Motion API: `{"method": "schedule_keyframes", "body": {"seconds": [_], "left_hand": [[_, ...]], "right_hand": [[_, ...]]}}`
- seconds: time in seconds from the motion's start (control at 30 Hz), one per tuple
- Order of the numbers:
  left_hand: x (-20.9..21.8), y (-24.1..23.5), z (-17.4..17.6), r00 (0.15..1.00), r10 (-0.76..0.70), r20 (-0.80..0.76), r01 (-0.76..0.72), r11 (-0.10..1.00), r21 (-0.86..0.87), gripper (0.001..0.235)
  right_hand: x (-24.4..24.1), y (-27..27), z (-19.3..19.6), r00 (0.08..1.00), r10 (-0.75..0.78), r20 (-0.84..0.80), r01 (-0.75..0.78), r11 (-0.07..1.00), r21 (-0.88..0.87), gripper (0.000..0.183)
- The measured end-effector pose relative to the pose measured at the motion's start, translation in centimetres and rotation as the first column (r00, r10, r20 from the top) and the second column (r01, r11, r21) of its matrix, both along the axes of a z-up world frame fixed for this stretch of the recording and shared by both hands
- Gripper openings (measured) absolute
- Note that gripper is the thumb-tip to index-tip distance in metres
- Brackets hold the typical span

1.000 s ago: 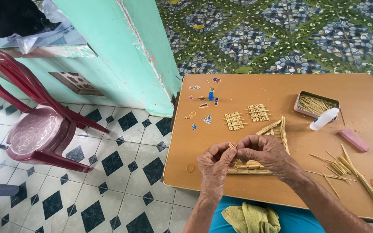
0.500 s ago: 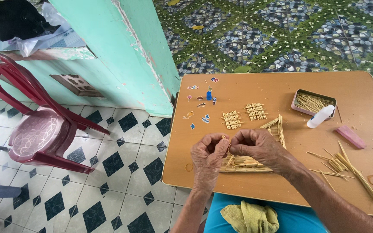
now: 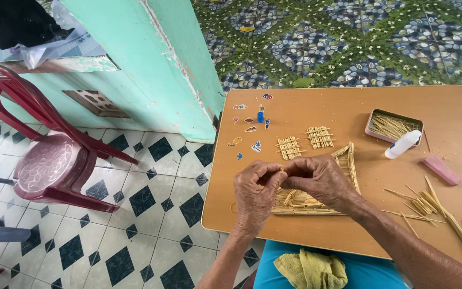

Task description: The person assembles a triangular bamboo structure by applying glue to small bamboo sticks and attaching them to a frame. They also arrange additional bamboo sticks into small square grids on the table.

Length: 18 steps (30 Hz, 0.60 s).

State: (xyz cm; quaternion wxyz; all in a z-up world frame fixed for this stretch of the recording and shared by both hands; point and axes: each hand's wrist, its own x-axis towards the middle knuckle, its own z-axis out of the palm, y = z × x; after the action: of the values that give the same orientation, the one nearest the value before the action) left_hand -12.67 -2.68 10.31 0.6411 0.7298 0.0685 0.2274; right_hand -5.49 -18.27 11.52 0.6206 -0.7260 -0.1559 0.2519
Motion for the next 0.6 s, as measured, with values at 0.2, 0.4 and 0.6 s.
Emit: {"method": "schedule_keyframes", "body": {"seconds": [0.2,0.4,0.6], "left_hand": [[0.7,0.5,-0.2,0.997,-0.066,0.038,0.065,0.997,0.037,0.011],[0.2,1.1,-2.4,0.996,-0.089,0.030,0.086,0.993,0.079,0.011],[-2.0,2.1,-4.0,0.984,-0.170,-0.054,0.174,0.982,0.074,0.012]], "right_hand": [[-0.2,0.1,0.4,0.999,0.025,0.021,-0.025,1.000,-0.017,0.011],[-0.4,-0.2,-4.5,0.990,0.031,0.138,-0.025,0.999,-0.046,0.006],[-0.8,-0.1,-5.2,0.975,0.018,0.220,-0.010,0.999,-0.040,0.010]]}}
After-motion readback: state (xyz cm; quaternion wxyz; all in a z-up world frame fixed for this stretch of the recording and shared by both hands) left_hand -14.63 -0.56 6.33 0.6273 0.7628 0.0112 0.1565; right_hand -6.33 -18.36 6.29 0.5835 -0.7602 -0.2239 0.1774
